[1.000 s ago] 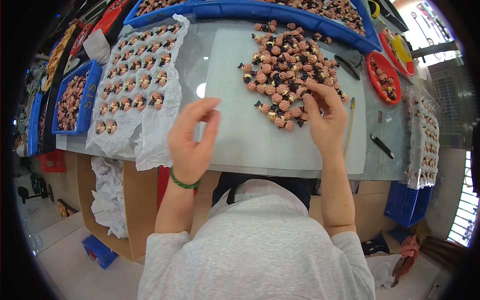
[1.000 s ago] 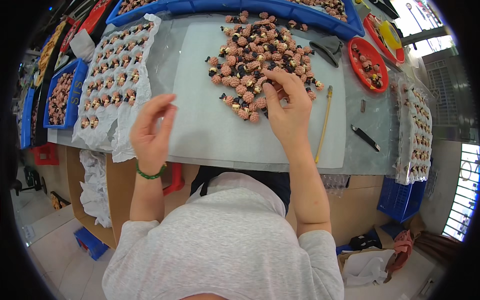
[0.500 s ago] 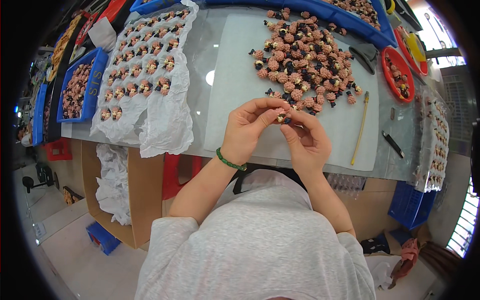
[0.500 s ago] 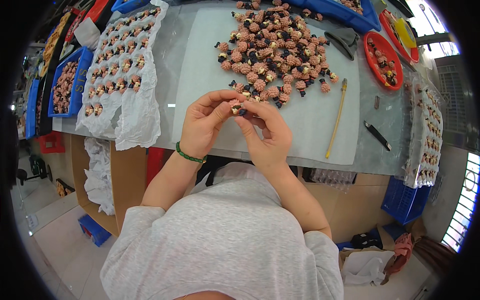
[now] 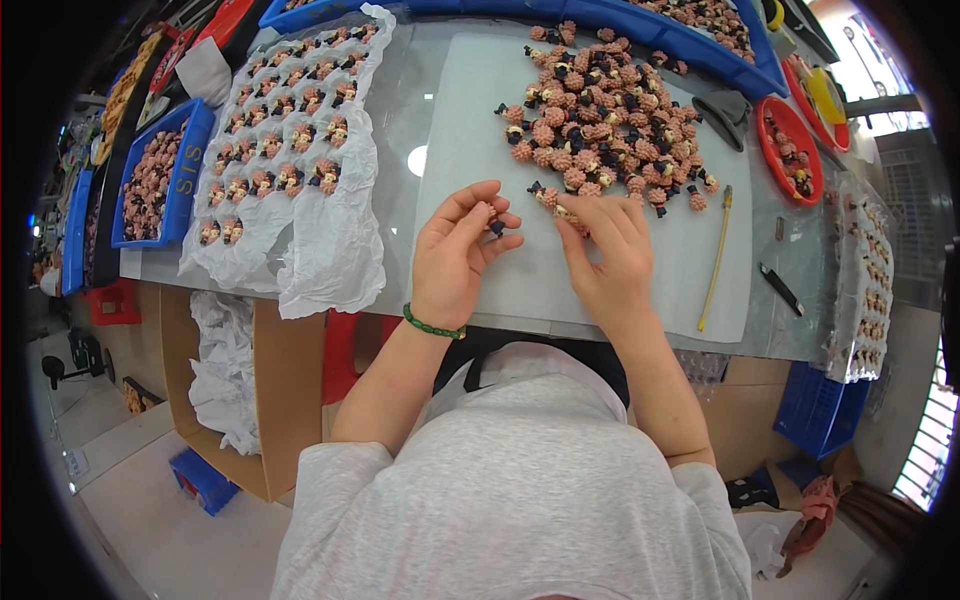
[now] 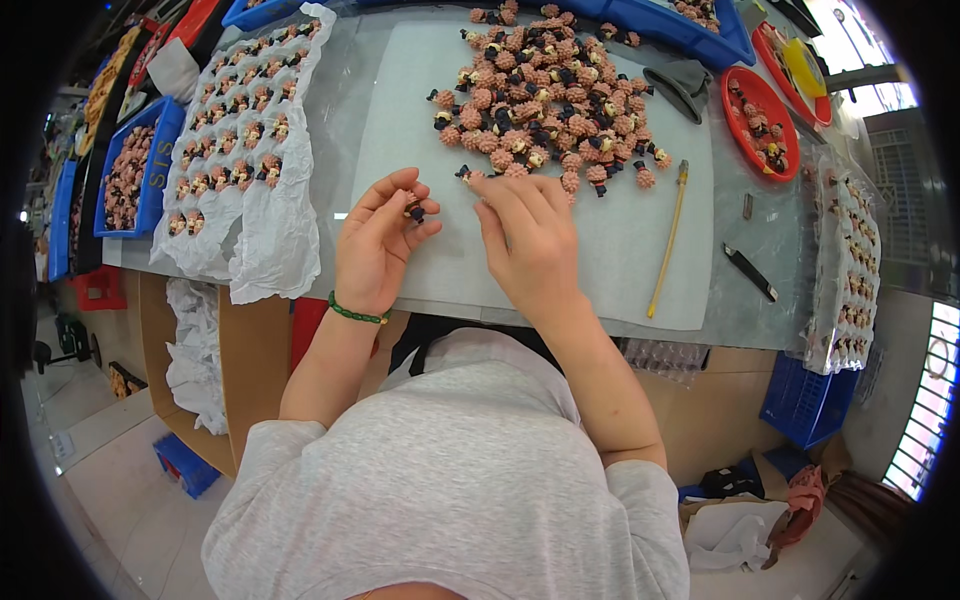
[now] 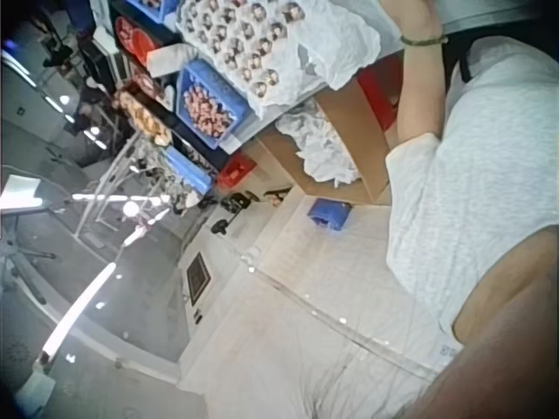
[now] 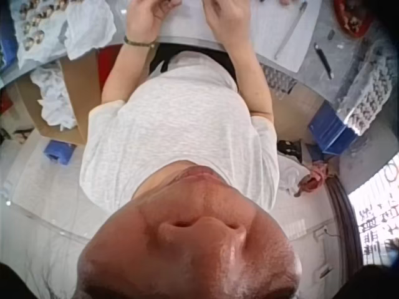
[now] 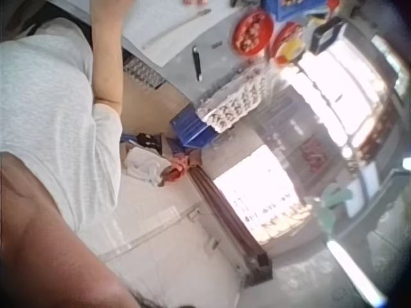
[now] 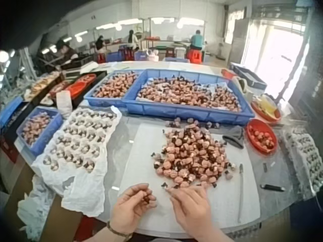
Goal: Assembling and inspecting small plastic components with black pins at a factory workbench.
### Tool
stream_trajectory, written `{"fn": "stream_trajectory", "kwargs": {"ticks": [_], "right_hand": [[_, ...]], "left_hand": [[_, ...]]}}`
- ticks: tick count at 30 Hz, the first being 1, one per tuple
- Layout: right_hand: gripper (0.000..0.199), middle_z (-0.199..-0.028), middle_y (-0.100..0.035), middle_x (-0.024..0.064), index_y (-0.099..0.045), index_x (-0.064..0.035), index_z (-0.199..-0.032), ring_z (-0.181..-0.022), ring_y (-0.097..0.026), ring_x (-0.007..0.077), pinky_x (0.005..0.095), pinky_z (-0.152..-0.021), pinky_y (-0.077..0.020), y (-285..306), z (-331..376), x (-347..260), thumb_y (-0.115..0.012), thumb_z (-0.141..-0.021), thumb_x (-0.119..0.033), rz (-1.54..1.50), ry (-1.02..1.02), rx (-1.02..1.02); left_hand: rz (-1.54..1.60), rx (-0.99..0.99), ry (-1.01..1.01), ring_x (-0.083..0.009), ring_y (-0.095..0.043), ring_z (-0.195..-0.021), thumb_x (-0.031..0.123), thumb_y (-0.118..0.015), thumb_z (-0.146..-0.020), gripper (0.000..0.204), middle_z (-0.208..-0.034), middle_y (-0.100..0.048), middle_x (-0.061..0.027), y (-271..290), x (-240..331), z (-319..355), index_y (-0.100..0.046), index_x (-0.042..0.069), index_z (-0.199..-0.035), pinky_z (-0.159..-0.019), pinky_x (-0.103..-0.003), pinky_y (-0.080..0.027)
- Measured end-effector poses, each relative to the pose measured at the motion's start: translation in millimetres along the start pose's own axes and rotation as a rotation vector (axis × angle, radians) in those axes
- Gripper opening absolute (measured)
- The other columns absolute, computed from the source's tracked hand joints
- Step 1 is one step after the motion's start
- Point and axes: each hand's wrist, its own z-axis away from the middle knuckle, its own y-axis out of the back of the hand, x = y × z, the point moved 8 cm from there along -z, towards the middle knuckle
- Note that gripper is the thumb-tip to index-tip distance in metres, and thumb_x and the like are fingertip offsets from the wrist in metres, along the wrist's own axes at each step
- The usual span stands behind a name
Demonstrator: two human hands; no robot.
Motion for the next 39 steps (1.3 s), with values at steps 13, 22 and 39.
{"fn": "stream_trajectory", "kwargs": {"ticks": [13,22,39], "right_hand": [[0.02,-0.093,-0.049,0.0048,-0.058,0.0014,-0.095,-0.086,-0.053,0.0103,0.0211,-0.069,-0.047,-14,15,26,-0.063,-0.076,0.003,-0.712,-0.452,0.123],[0.033,-0.102,-0.054,0.0099,-0.051,0.0029,-0.108,-0.091,-0.055,0.0148,0.0251,-0.079,-0.0474,-16,38,18,-0.061,-0.077,0.007,-0.792,-0.441,0.106],[0.015,-0.094,-0.056,0.0097,-0.059,0.0031,-0.091,-0.082,-0.055,0.0131,0.022,-0.07,-0.0461,-16,25,12,-0.064,-0.077,-0.001,-0.65,-0.323,-0.057]], "left_hand": [[-0.116,-0.088,0.123,-0.0046,-0.046,-0.063,0.021,-0.053,-0.088,0.024,-0.074,-0.052,0.0012,-15,-15,2,-0.055,0.002,-0.103,-0.051,-0.018,-0.038],[-0.226,-0.262,0.047,-0.005,-0.05,-0.072,0.011,-0.053,-0.087,0.02,-0.086,-0.058,-0.0013,-24,-11,4,-0.056,0.001,-0.104,-0.056,-0.018,-0.04],[-0.361,-0.245,-0.138,-0.0143,-0.054,-0.096,0.0,-0.05,-0.085,0.029,-0.106,-0.057,-0.0115,-25,6,6,-0.048,-0.004,-0.114,-0.082,-0.026,-0.046]]}}
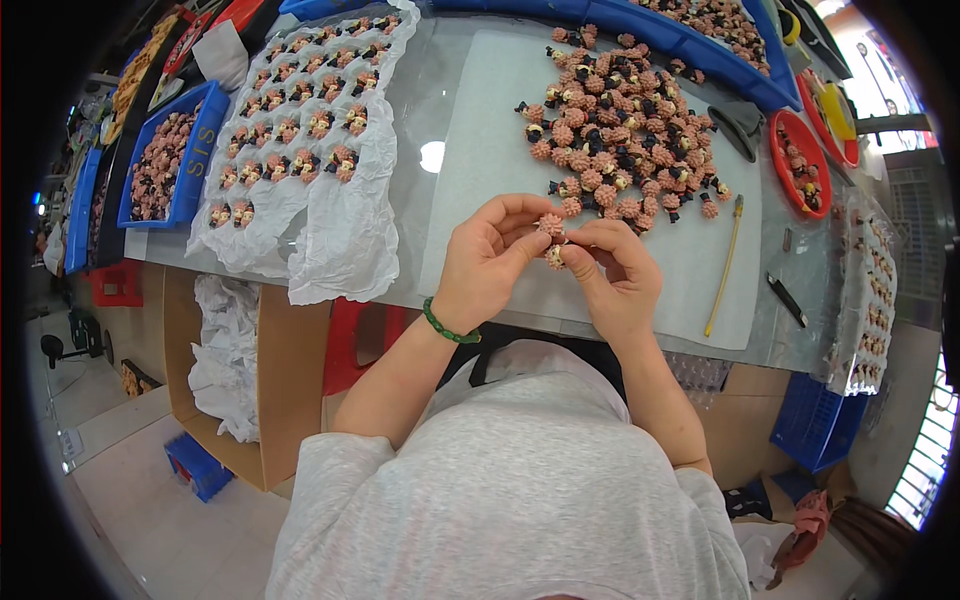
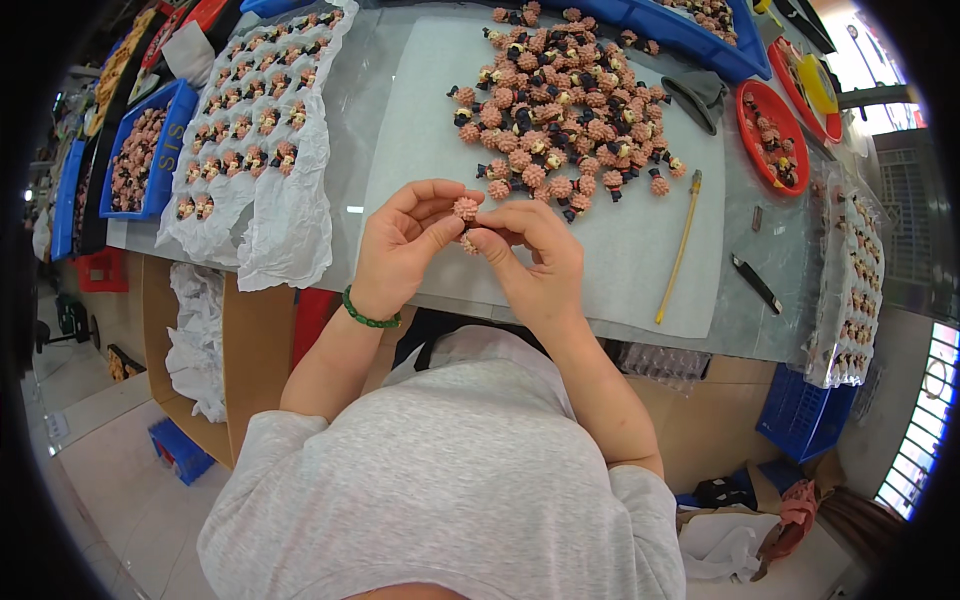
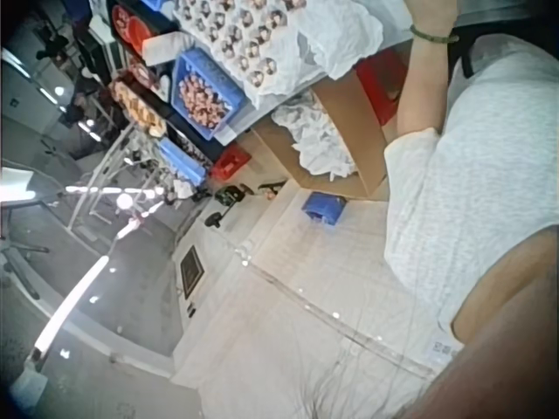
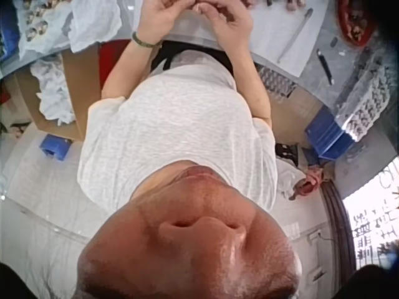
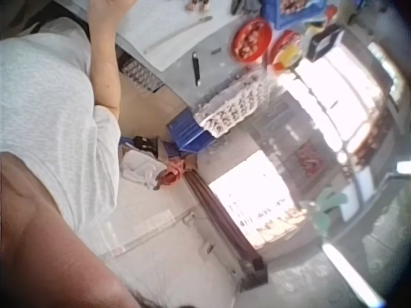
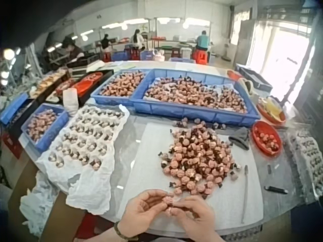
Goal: Assembling and inspecting small plastic components with black pins at a factory workbench.
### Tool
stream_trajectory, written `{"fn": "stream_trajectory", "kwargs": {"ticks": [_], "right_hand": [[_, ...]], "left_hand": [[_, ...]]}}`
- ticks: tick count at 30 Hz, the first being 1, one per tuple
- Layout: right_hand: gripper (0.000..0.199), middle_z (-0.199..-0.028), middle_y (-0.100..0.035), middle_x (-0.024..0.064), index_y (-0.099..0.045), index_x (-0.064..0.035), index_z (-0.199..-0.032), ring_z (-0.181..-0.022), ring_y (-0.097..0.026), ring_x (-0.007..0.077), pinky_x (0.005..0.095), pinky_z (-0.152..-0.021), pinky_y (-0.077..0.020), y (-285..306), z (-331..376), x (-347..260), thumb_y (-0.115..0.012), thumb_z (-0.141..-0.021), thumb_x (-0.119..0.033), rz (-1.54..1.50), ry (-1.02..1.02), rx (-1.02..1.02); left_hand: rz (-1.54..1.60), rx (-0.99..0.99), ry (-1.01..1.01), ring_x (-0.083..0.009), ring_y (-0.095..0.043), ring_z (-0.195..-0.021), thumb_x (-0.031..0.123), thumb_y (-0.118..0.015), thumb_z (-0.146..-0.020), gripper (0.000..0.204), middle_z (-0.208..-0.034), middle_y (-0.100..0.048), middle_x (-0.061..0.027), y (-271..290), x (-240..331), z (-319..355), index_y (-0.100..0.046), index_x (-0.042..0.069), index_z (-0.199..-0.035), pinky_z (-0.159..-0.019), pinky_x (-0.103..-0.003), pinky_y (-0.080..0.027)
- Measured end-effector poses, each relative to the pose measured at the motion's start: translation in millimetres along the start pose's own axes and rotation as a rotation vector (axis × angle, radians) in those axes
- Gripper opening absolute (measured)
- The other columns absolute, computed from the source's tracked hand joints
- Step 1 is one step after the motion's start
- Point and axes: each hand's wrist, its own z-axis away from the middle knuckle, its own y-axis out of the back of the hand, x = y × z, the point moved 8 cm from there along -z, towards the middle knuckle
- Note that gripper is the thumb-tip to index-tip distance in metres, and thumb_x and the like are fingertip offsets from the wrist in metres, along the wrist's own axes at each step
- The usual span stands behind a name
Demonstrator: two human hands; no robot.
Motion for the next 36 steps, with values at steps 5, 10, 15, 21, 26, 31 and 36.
{"fn": "stream_trajectory", "kwargs": {"ticks": [5,10,15,21,26,31,36], "right_hand": [[0.013,-0.091,-0.057,0.0064,-0.059,0.0029,-0.091,-0.077,-0.055,0.0106,0.0216,-0.067,-0.0466,-7,-1,15,-0.062,-0.079,-0.001,-0.22,-0.218,0.098],[0.024,-0.09,-0.057,0.0075,-0.058,0.0039,-0.094,-0.076,-0.055,0.0122,0.0242,-0.065,-0.0479,-10,7,21,-0.046,-0.092,-0.017,-0.162,-0.297,0.079],[0.027,-0.09,-0.057,0.0083,-0.056,0.0033,-0.098,-0.074,-0.055,0.0132,0.0243,-0.062,-0.0466,-4,13,19,-0.043,-0.093,-0.02,-0.103,-0.279,0.072],[0.026,-0.086,-0.058,0.0077,-0.057,0.0027,-0.097,-0.072,-0.054,0.0129,0.0245,-0.061,-0.046,-2,11,22,-0.046,-0.092,-0.021,-0.119,-0.291,0.096],[0.026,-0.084,-0.058,0.0083,-0.058,0.003,-0.095,-0.071,-0.054,0.0128,0.025,-0.061,-0.0458,-9,7,19,-0.047,-0.092,-0.02,-0.116,-0.293,0.072],[0.026,-0.083,-0.058,0.0085,-0.059,0.0032,-0.094,-0.07,-0.054,0.0128,0.0252,-0.061,-0.0459,-5,6,18,-0.047,-0.092,-0.019,-0.11,-0.305,0.086],[0.025,-0.083,-0.058,0.0085,-0.059,0.0033,-0.094,-0.07,-0.055,0.0128,0.0252,-0.061,-0.0459,-3,7,18,-0.046,-0.092,-0.019,-0.105,-0.294,0.098]], "left_hand": [[0.007,-0.02,-0.021,-0.0122,-0.054,-0.095,-0.001,-0.056,-0.081,0.032,-0.105,-0.057,-0.0103,-5,8,13,-0.051,-0.004,-0.112,-0.08,-0.026,-0.047],[-0.073,0.01,0.006,-0.0121,-0.055,-0.091,-0.003,-0.058,-0.079,0.035,-0.1,-0.057,-0.0067,11,14,20,-0.052,-0.004,-0.113,-0.079,-0.026,-0.046],[-0.661,0.538,-0.526,-0.0144,-0.058,-0.071,0.001,-0.063,-0.071,0.033,-0.083,-0.059,-0.0083,91,105,51,-0.058,0.001,-0.104,-0.066,-0.026,-0.047],[-1.334,0.933,-0.308,-0.0264,-0.054,-0.082,0.007,-0.06,-0.073,0.033,-0.087,-0.06,-0.0125,195,144,83,-0.057,0.0,-0.105,-0.075,-0.034,-0.044],[-1.578,0.785,-0.233,-0.0311,-0.05,-0.089,0.014,-0.055,-0.079,0.034,-0.102,-0.058,-0.0135,217,120,71,-0.054,0.001,-0.111,-0.078,-0.041,-0.04],[-1.917,0.723,-0.101,-0.0315,-0.047,-0.098,0.024,-0.044,-0.089,0.038,-0.129,-0.04,-0.0144,207,106,68,-0.045,0.006,-0.122,-0.084,-0.051,-0.032],[-1.749,0.809,-0.255,-0.0252,-0.052,-0.089,0.027,-0.043,-0.09,0.032,-0.106,-0.056,-0.0144,189,131,83,-0.054,0.003,-0.107,-0.083,-0.039,-0.035]]}}
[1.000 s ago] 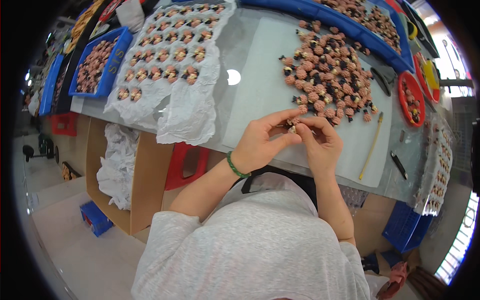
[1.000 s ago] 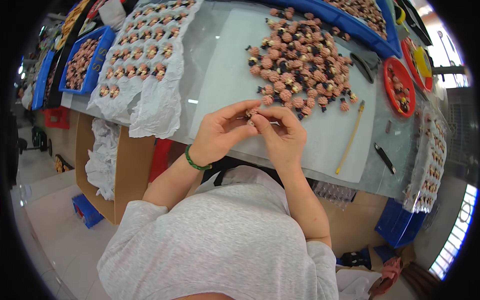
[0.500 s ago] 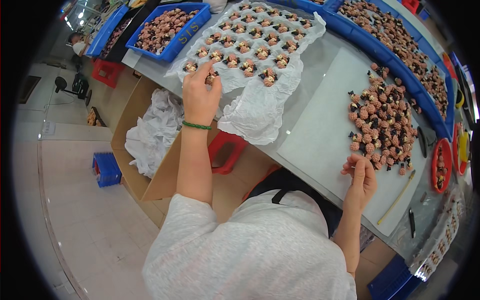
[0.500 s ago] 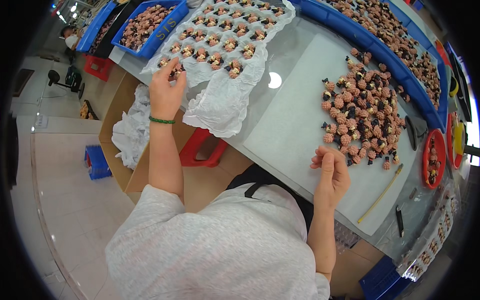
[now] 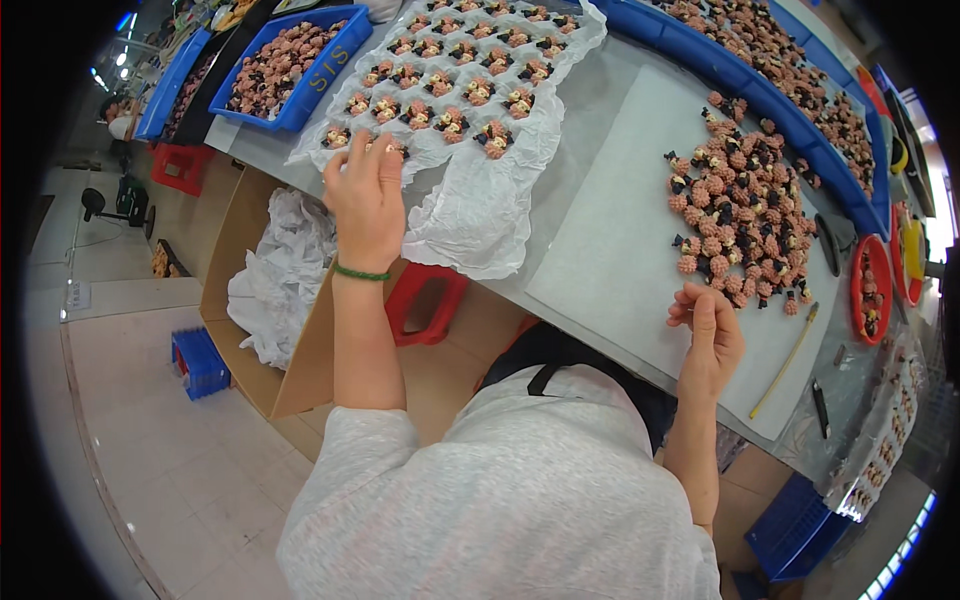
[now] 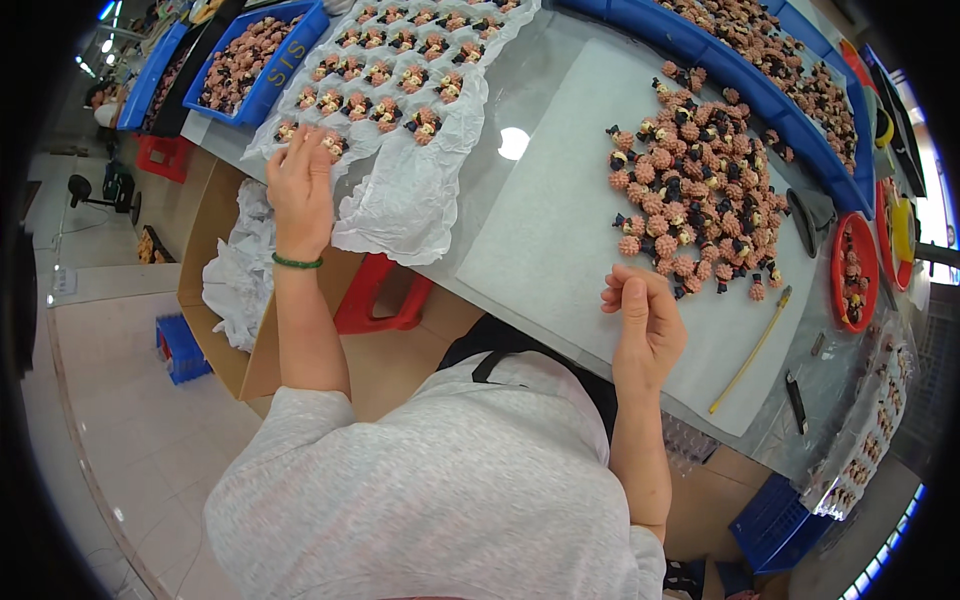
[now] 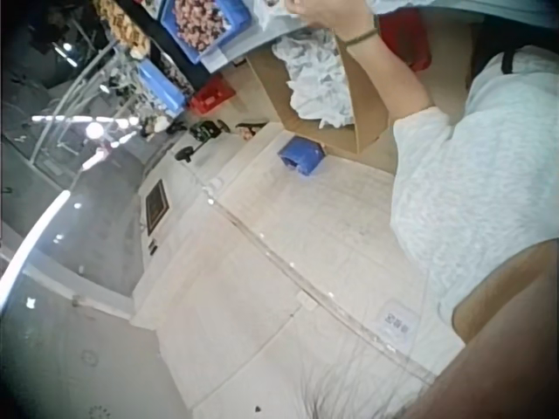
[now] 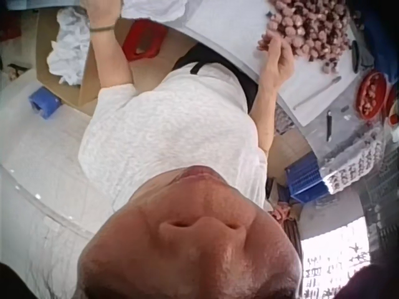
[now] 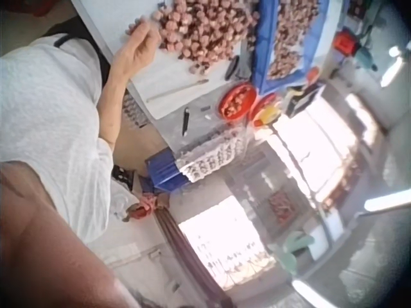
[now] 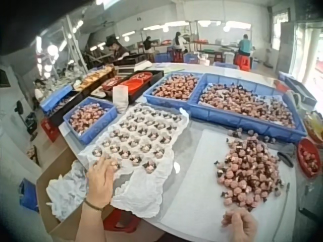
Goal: Assembling and inspecting small plastic components with black pins at a factory workbench.
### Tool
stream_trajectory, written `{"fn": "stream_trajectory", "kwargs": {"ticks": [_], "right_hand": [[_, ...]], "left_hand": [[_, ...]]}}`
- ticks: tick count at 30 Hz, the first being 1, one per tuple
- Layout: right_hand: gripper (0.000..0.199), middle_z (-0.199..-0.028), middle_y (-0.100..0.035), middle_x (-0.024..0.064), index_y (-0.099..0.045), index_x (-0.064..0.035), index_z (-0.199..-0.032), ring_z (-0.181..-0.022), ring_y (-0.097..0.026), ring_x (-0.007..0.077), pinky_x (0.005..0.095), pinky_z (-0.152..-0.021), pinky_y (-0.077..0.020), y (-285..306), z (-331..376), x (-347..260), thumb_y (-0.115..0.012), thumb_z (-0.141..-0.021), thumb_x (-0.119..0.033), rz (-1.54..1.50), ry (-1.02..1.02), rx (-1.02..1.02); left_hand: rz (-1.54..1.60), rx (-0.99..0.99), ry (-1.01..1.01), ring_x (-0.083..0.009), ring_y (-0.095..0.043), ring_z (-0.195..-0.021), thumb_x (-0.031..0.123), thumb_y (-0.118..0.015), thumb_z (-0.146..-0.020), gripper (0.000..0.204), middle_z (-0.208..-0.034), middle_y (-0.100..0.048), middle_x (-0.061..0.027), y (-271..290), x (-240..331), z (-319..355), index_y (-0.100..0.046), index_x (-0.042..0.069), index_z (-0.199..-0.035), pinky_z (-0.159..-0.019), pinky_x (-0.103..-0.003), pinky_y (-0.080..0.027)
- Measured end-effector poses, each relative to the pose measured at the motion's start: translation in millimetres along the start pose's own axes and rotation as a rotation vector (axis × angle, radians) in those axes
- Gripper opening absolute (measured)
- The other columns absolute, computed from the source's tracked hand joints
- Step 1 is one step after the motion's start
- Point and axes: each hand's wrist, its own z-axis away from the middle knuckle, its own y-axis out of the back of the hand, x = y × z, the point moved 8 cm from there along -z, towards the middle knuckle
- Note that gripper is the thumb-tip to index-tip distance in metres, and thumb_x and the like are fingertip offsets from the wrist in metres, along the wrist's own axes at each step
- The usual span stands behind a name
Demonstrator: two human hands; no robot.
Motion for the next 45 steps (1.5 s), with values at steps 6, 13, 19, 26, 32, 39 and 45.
{"fn": "stream_trajectory", "kwargs": {"ticks": [6,13,19,26,32,39,45], "right_hand": [[0.021,-0.085,-0.058,0.0088,-0.059,0.0023,-0.096,-0.073,-0.055,0.014,0.025,-0.064,-0.0448,-12,2,-7,-0.049,-0.09,-0.015,0.051,0.009,-0.035],[0.035,-0.126,-0.041,0.0127,-0.059,-0.0102,-0.101,-0.109,-0.042,0.0287,0.0349,-0.079,-0.0423,-146,31,-45,-0.064,-0.067,-0.004,0.542,0.69,-0.719],[0.046,-0.134,-0.034,0.0032,-0.053,-0.0035,-0.108,-0.119,-0.034,0.0288,0.0404,-0.088,-0.0361,-178,32,-25,-0.066,-0.065,-0.009,0.925,0.896,-0.68],[0.048,-0.134,-0.035,0.0034,-0.052,-0.0007,-0.109,-0.12,-0.033,0.0289,0.0399,-0.089,-0.0362,-184,32,-27,-0.067,-0.065,-0.01,0.883,0.888,-0.699],[0.047,-0.133,-0.036,0.0051,-0.052,-0.0007,-0.108,-0.12,-0.034,0.0299,0.0405,-0.088,-0.0371,-180,33,-26,-0.067,-0.064,-0.01,0.874,0.876,-0.683],[0.04,-0.126,-0.042,0.01,-0.054,-0.0055,-0.105,-0.114,-0.04,0.0302,0.0388,-0.085,-0.0403,-156,33,-35,-0.064,-0.066,-0.005,0.667,0.816,-0.68],[0.03,-0.094,-0.058,0.0073,-0.059,-0.0034,-0.096,-0.093,-0.051,0.026,0.0366,-0.078,-0.0415,-73,-13,-41,-0.061,-0.066,0.0,0.69,0.729,-0.308]], "left_hand": [[0.506,-0.468,0.416,-0.0122,-0.055,-0.058,0.021,-0.065,-0.076,0.025,-0.065,-0.061,-0.0084,4,-3,31,-0.056,0.0,-0.087,-0.056,-0.026,-0.043],[0.589,-0.286,0.242,-0.013,-0.055,-0.058,0.013,-0.065,-0.073,0.022,-0.065,-0.061,-0.0079,8,-1,13,-0.058,0.001,-0.089,-0.055,-0.026,-0.043],[0.473,-0.25,0.278,-0.0176,-0.056,-0.058,0.012,-0.062,-0.075,0.014,-0.062,-0.058,-0.0076,6,-11,5,-0.06,0.003,-0.085,-0.056,-0.029,-0.043],[0.039,0.073,-0.057,-0.0264,-0.053,-0.087,0.005,-0.063,-0.069,0.014,-0.092,-0.057,-0.0066,14,24,6,-0.061,0.008,-0.083,-0.074,-0.038,-0.04],[0.002,-0.084,-0.254,-0.0322,-0.045,-0.11,0.02,-0.051,-0.085,0.027,-0.108,-0.054,-0.0141,-12,63,23,-0.055,-0.001,-0.102,-0.096,-0.044,-0.029],[0.245,-0.189,-0.239,-0.0332,-0.043,-0.113,0.03,-0.043,-0.09,0.041,-0.121,-0.047,-0.0196,-27,51,24,-0.049,-0.004,-0.112,-0.099,-0.048,-0.024],[0.193,0.031,-0.293,-0.0336,-0.048,-0.108,0.018,-0.048,-0.088,0.028,-0.115,-0.052,-0.0175,13,68,10,-0.052,-0.001,-0.109,-0.097,-0.045,-0.028]]}}
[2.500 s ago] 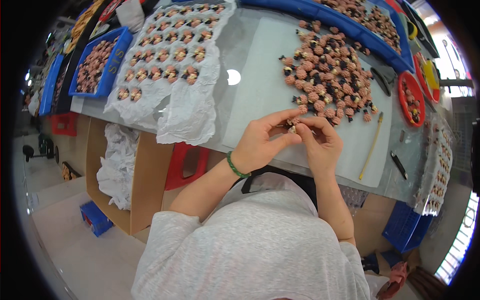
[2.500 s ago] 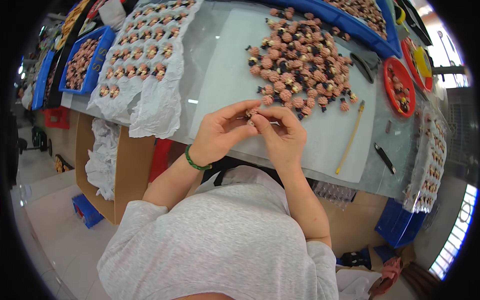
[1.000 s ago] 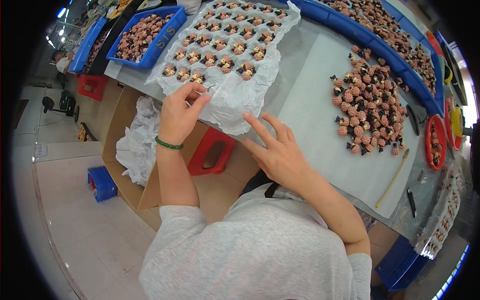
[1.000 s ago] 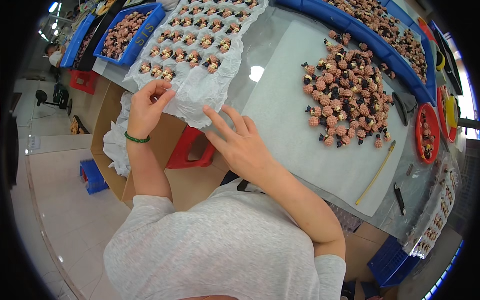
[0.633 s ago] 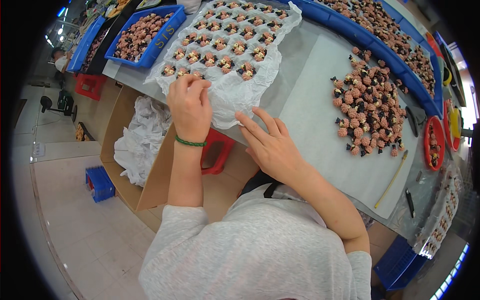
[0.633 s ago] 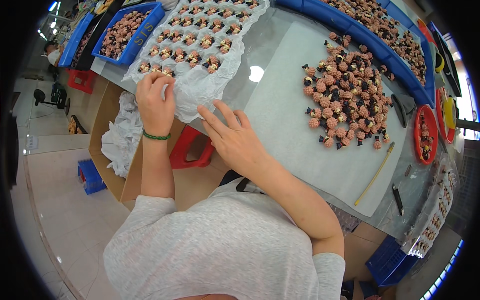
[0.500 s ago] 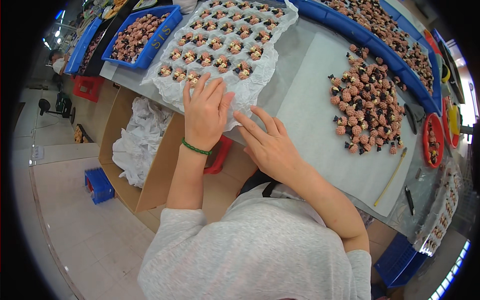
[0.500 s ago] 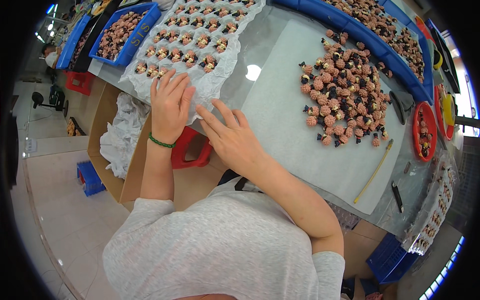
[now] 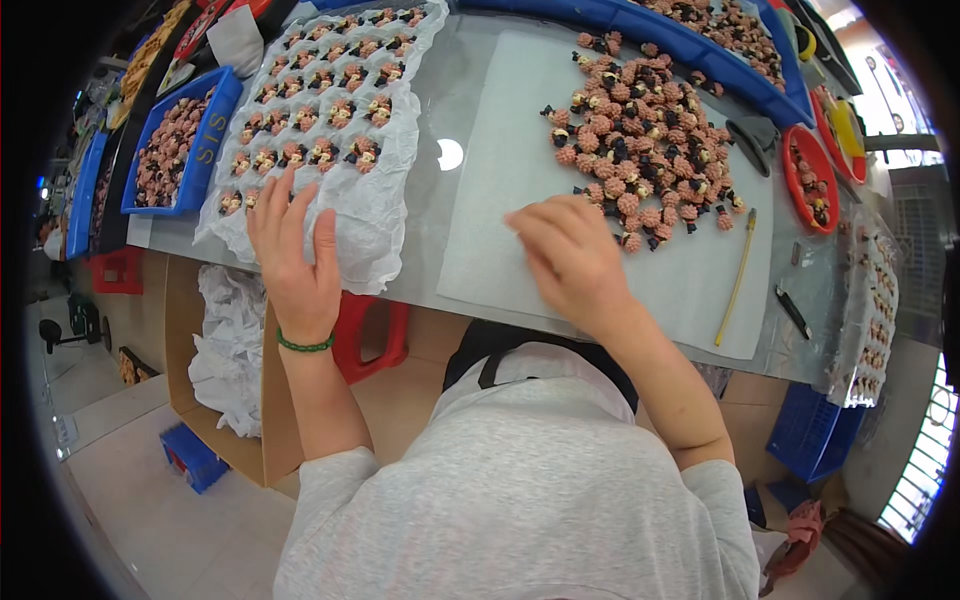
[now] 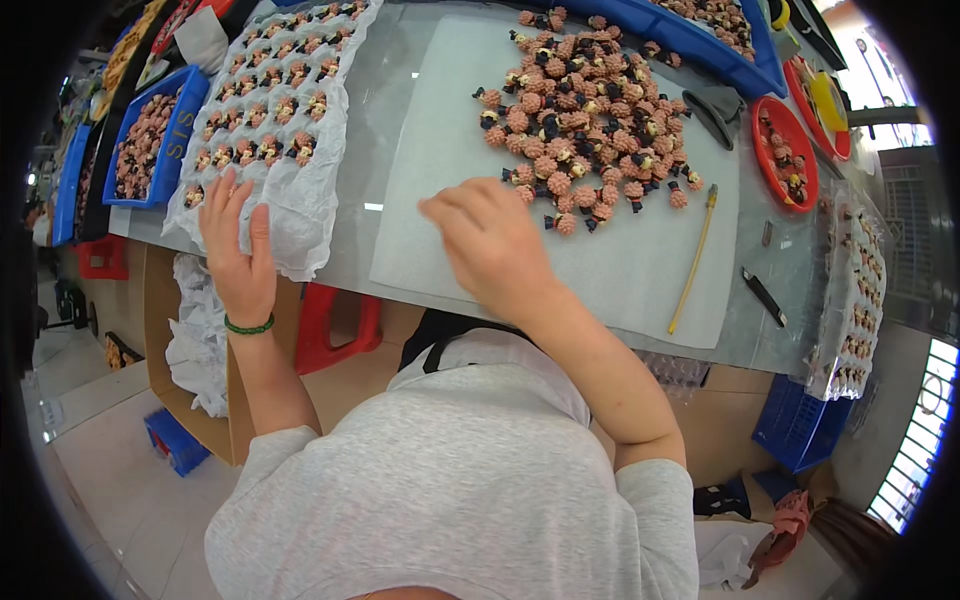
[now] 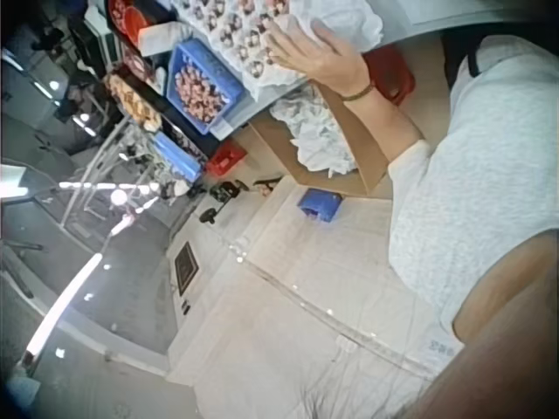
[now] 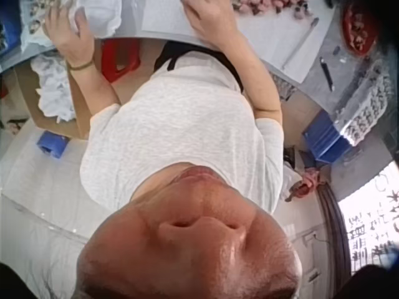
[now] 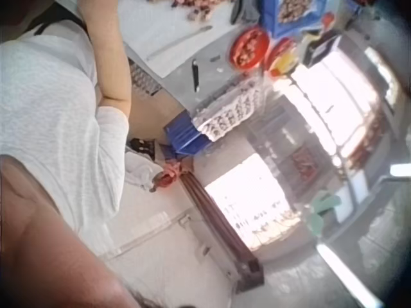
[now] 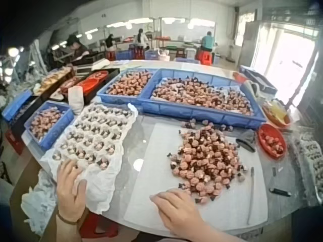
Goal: Assembling and inspecting small plastic components with black pins at a factory workbench.
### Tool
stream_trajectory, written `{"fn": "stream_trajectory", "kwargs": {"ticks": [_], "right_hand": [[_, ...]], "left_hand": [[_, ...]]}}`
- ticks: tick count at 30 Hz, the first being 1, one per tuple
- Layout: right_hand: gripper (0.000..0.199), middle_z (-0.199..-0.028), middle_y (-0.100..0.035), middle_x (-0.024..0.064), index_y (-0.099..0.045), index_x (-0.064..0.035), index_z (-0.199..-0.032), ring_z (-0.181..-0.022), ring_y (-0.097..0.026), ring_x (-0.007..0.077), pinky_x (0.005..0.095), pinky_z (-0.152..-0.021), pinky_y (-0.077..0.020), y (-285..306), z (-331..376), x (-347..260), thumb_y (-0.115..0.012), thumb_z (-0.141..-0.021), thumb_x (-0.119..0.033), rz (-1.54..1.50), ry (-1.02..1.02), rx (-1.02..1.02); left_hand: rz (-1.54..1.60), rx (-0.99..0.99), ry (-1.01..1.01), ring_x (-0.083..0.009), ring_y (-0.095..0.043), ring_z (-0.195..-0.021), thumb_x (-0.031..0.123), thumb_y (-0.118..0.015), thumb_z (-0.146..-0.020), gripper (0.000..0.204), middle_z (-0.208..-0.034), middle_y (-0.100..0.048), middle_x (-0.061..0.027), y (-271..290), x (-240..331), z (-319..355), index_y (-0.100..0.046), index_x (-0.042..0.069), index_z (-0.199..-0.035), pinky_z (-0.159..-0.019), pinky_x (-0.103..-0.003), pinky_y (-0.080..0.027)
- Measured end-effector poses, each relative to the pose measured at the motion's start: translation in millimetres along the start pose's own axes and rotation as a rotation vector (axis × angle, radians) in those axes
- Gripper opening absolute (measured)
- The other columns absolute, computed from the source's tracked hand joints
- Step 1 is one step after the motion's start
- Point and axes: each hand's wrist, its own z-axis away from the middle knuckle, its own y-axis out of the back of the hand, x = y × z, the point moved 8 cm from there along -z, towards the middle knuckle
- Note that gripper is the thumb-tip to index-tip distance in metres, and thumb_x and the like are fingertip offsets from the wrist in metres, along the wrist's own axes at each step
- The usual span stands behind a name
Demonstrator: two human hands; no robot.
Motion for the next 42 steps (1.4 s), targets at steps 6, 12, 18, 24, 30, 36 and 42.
{"fn": "stream_trajectory", "kwargs": {"ticks": [6,12,18,24,30,36,42], "right_hand": [[0.028,-0.087,-0.058,0.0077,-0.06,-0.0023,-0.096,-0.085,-0.049,0.0244,0.0356,-0.073,-0.0419,27,-1,35,-0.059,-0.068,0.0,0.425,-0.154,-0.051],[0.022,-0.087,-0.057,0.0086,-0.06,-0.002,-0.096,-0.083,-0.052,0.0211,0.0314,-0.072,-0.0437,22,-5,39,-0.058,-0.074,0.0,0.395,-0.159,-0.04],[0.014,-0.094,-0.054,0.005,-0.057,0.0001,-0.099,-0.078,-0.055,0.0088,0.0222,-0.069,-0.0462,32,35,59,-0.052,-0.086,-0.004,-0.695,-0.629,0.401],[0.02,-0.103,-0.052,0.0091,-0.054,0.0027,-0.103,-0.088,-0.054,0.0141,0.0254,-0.079,-0.0471,24,61,47,-0.056,-0.083,0.001,-0.787,-0.566,0.417],[0.033,-0.1,-0.053,0.0092,-0.052,0.0034,-0.107,-0.091,-0.055,0.0149,0.0267,-0.08,-0.0478,38,62,37,-0.061,-0.075,0.009,-0.61,-0.429,0.547],[0.033,-0.096,-0.056,0.0114,-0.053,0.0036,-0.105,-0.09,-0.055,0.0157,0.026,-0.078,-0.0481,42,54,25,-0.062,-0.074,0.01,-0.343,-0.306,0.442],[0.034,-0.088,-0.061,0.0092,-0.059,-0.0007,-0.099,-0.08,-0.055,0.0225,0.0314,-0.068,-0.0442,56,28,22,-0.064,-0.067,0.008,0.152,-0.149,0.246]], "left_hand": [[0.605,0.227,-0.034,-0.0255,-0.06,-0.088,-0.006,-0.056,-0.077,0.017,-0.099,-0.061,-0.0138,9,66,-15,-0.059,-0.001,-0.093,-0.076,-0.03,-0.047],[0.978,-0.07,0.009,-0.018,-0.059,-0.084,-0.006,-0.055,-0.078,0.018,-0.095,-0.061,-0.0108,-54,114,0,-0.06,0.0,-0.094,-0.075,-0.027,-0.046],[1.557,-0.342,0.592,-0.0102,-0.055,-0.079,0.006,-0.053,-0.086,0.021,-0.094,-0.061,-0.0072,-116,127,17,-0.056,-0.002,-0.105,-0.073,-0.023,-0.045],[1.672,-0.549,0.641,-0.0094,-0.053,-0.08,0.011,-0.053,-0.087,0.028,-0.096,-0.059,-0.0065,-131,137,15,-0.052,-0.001,-0.113,-0.073,-0.023,-0.045],[1.987,-0.542,0.819,-0.0151,-0.056,-0.095,0.005,-0.051,-0.087,0.026,-0.104,-0.059,-0.0106,-136,144,26,-0.052,-0.003,-0.111,-0.083,-0.028,-0.045],[1.97,-0.566,0.81,-0.0149,-0.058,-0.092,0.006,-0.051,-0.086,0.027,-0.105,-0.059,-0.011,-136,140,27,-0.051,-0.004,-0.112,-0.081,-0.027,-0.047],[1.901,-0.485,0.922,-0.019,-0.058,-0.093,0.011,-0.049,-0.088,0.03,-0.095,-0.059,-0.0103,-131,116,25,-0.049,-0.004,-0.113,-0.078,-0.029,-0.049]]}}
